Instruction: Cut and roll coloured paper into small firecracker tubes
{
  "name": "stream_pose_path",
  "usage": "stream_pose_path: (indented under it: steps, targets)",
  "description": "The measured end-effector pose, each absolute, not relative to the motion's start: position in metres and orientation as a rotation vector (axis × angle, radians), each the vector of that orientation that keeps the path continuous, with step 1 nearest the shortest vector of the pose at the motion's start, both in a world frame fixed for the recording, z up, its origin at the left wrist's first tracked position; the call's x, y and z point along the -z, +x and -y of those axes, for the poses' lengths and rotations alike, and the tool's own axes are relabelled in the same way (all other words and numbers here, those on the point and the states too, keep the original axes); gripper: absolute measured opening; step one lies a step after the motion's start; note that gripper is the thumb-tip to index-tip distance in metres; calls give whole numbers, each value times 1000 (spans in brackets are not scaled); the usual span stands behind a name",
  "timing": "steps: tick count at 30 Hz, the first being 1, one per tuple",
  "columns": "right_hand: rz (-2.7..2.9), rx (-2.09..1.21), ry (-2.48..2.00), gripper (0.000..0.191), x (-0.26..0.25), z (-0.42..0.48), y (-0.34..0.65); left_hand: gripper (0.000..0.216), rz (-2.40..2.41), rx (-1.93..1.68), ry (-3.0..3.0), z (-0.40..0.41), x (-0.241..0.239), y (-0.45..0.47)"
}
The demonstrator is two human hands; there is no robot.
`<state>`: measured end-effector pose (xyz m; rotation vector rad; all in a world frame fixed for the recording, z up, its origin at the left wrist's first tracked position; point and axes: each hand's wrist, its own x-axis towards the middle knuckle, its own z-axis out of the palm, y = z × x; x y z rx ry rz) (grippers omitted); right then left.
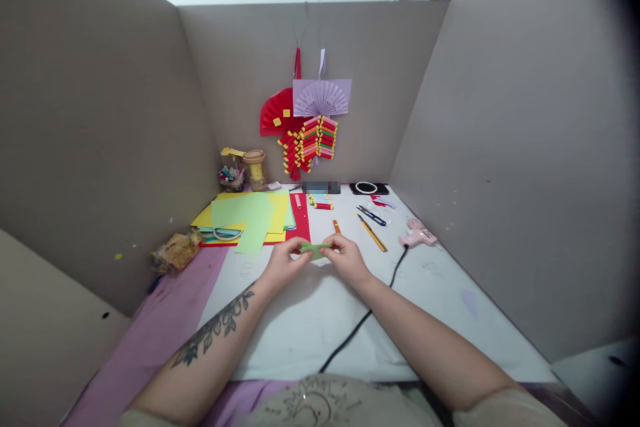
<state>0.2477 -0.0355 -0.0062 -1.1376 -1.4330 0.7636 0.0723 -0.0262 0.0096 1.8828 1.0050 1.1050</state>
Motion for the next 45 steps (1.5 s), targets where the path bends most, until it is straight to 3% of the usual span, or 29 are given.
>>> stream_pose_path:
  steps: [15, 38, 45]
  targets:
    - [1386, -921, -1139, 9, 13, 28, 253, 14, -1107, -1056, 1851, 19, -13, 64]
    - [1370, -906, -1085, 14, 12, 28, 257, 24, -1094, -999, 1978, 25, -20, 62]
    - [1328, -1028, -1026, 16, 10, 30, 252, 23, -1116, -1128, 2055, 26, -18, 64]
